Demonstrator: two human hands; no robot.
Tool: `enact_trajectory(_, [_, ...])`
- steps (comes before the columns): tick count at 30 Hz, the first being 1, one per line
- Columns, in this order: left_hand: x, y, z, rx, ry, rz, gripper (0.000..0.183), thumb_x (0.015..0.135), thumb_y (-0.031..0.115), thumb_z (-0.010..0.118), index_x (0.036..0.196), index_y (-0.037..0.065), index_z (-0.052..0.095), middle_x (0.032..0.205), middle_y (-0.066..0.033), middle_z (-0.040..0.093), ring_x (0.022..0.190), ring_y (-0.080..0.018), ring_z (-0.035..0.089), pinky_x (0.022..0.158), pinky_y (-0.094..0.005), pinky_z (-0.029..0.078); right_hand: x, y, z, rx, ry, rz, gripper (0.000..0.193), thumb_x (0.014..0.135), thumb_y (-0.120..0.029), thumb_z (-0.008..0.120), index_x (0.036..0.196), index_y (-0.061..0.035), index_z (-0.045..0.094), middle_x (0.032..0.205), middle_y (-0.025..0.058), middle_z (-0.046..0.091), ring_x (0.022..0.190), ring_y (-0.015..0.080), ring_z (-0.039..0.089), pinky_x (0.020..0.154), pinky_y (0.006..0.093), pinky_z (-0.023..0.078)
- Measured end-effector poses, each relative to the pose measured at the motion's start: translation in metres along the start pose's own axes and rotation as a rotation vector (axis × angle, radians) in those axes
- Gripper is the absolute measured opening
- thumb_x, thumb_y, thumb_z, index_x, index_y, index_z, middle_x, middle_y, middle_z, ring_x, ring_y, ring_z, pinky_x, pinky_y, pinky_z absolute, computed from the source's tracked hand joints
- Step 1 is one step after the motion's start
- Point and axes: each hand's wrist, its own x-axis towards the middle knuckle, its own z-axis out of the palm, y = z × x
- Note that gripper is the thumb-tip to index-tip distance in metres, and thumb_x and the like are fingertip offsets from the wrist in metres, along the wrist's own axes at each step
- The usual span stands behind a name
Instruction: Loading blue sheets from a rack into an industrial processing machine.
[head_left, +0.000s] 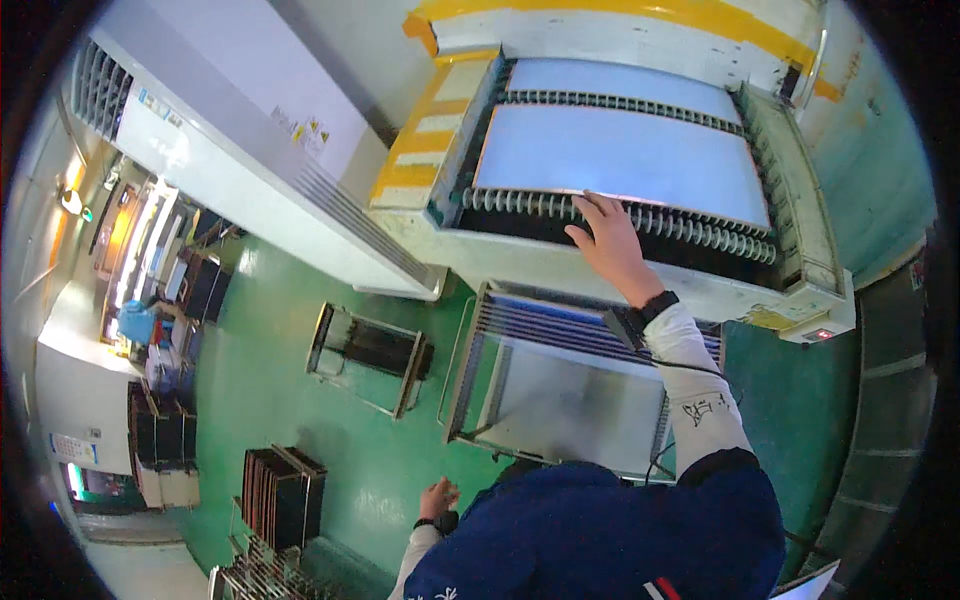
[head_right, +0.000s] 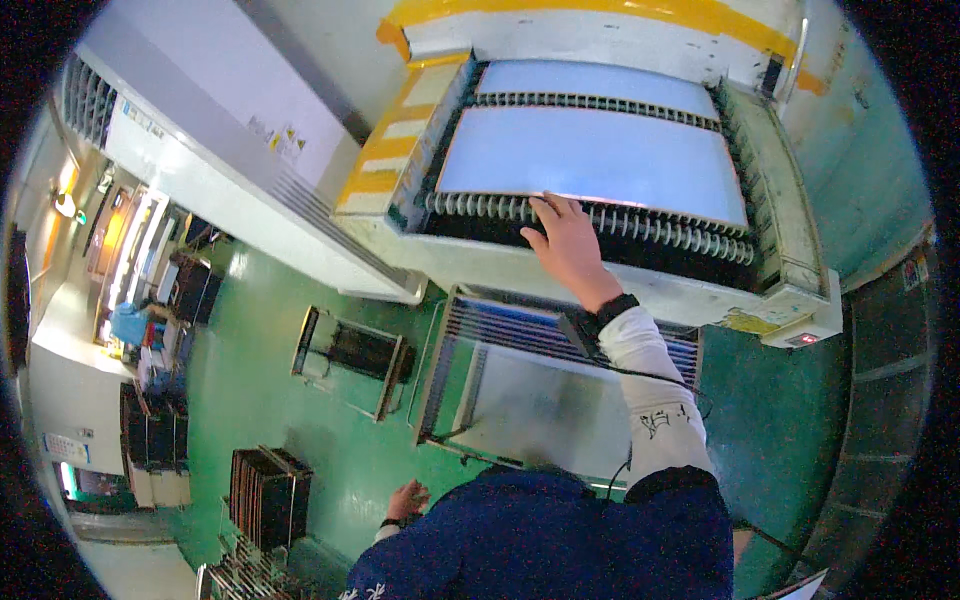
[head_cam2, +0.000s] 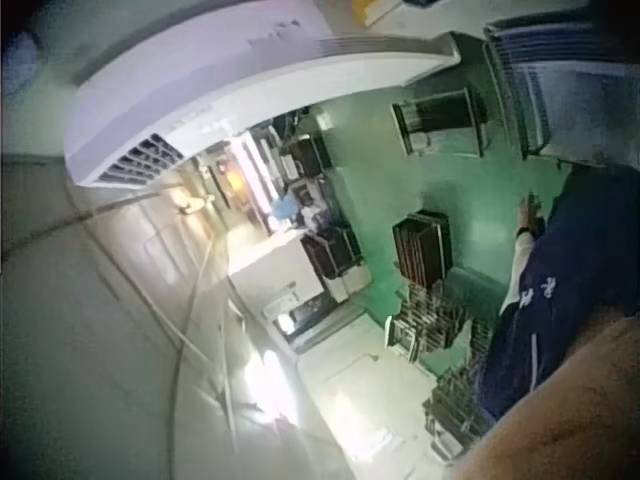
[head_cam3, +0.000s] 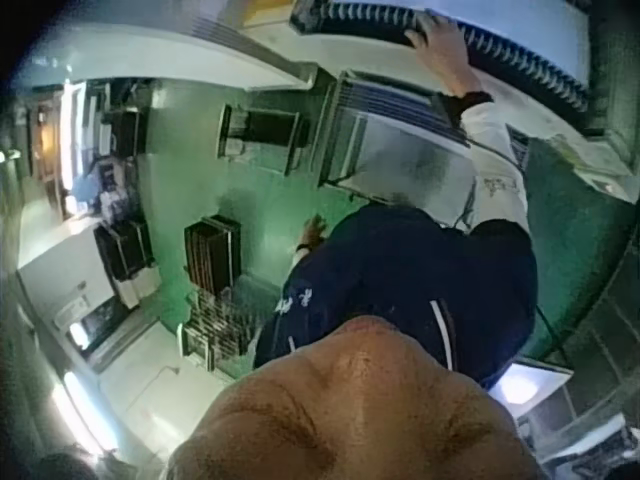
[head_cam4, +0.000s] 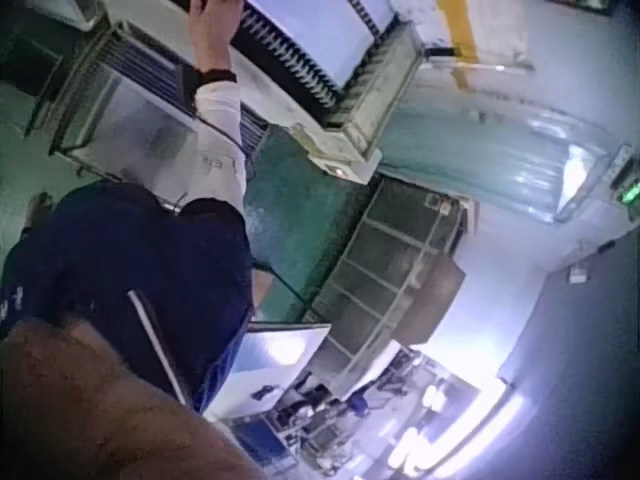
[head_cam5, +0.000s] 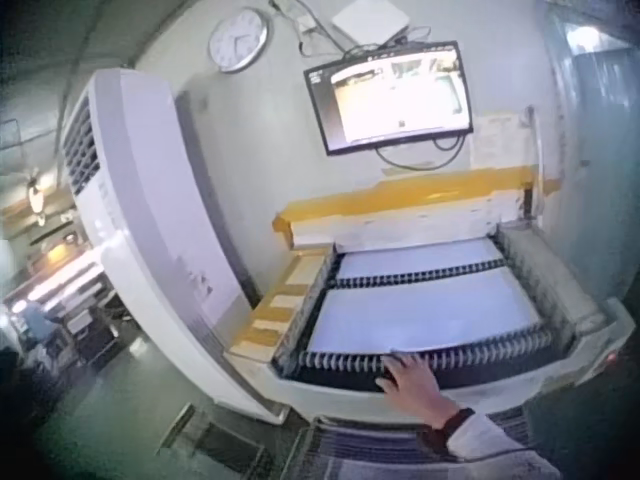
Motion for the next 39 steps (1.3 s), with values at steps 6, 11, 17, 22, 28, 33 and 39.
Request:
enact_trajectory(6, [-0.005,0.01,0.014,-0.002,-0.004,-0.035,0.041,0.087,0.032,0.058,0.108,-0.002,0.052,0.096,-0.0138,0.062,0.075,-0.0248,0.064,0.058,-0.0309,0.052,-0.089,-0.025,0.028,-0.039,-0.097,-0.251,0.037,0.076,-0.016,0.064,0.11,-0.0045,0.056,0.122,0.0147,0.05,0.123,0.0352,0.035,0.097,0.0479,0.032])
enact_trajectory(11, [-0.006,0.014,0.016,0.044,-0.011,-0.023,0.042,0.088,0.033,0.056,0.111,-0.002,0.051,0.1,-0.013,0.062,0.078,-0.0234,0.064,0.059,-0.0288,0.052,-0.193,-0.002,0.073,-0.096,-0.353,0.044,0.061,0.073,-0.018,0.067,0.127,-0.0036,0.043,0.139,0.0145,0.031,0.128,0.0336,0.03,0.103,0.0475,0.027])
enact_trajectory(17, [-0.002,0.007,0.007,0.012,-0.034,-0.041,0.041,0.088,0.032,0.058,0.111,-0.001,0.05,0.099,-0.0119,0.061,0.078,-0.0223,0.063,0.058,-0.0287,0.05,-0.251,-0.004,0.087,-0.177,-0.484,0.05,0.069,0.074,-0.012,0.062,0.134,0.0003,0.032,0.143,0.0161,0.026,0.131,0.0335,0.026,0.106,0.0467,0.023])
enact_trajectory(22, [-0.007,0.012,0.017,-0.018,-0.025,-0.036,0.038,0.087,0.031,0.059,0.108,0.0,0.051,0.094,-0.0107,0.061,0.076,-0.0219,0.063,0.057,-0.0291,0.05,-0.256,-0.002,0.091,-0.208,-0.444,-0.031,0.062,0.073,-0.007,0.059,0.13,0.0013,0.037,0.137,0.0176,0.034,0.126,0.0334,0.032,0.104,0.0469,0.026])
enact_trajectory(28, [-0.01,0.007,0.015,0.028,0.008,-0.033,0.036,0.089,0.034,0.056,0.104,0.001,0.053,0.094,-0.01,0.062,0.079,-0.0218,0.063,0.061,-0.0316,0.052,-0.249,0.008,0.107,-0.105,-0.43,0.11,0.035,0.074,-0.008,0.057,0.108,-0.0012,0.052,0.103,0.0153,0.056,0.097,0.0336,0.052,0.083,0.0458,0.04])
enact_trajectory(33, [-0.008,0.009,0.015,0.02,-0.032,-0.009,0.038,0.087,0.034,0.058,0.104,0.001,0.052,0.094,-0.0101,0.062,0.077,-0.022,0.063,0.059,-0.0311,0.051,-0.234,0.041,0.129,-0.176,-0.465,0.199,0.005,0.071,-0.008,0.054,0.071,-0.0037,0.057,0.072,0.0169,0.06,0.073,0.0367,0.058,0.063,0.0474,0.044])
enact_trajectory(39, [-0.01,0.004,0.011,0.006,0.008,-0.004,0.041,0.087,0.034,0.058,0.107,0.0,0.051,0.095,-0.0111,0.062,0.078,-0.0218,0.064,0.058,-0.0303,0.05,-0.204,0.012,0.081,-0.239,-0.443,0.072,0.004,0.066,-0.005,0.056,0.068,-0.0062,0.058,0.072,0.0156,0.059,0.072,0.0356,0.058,0.06,0.0447,0.044])
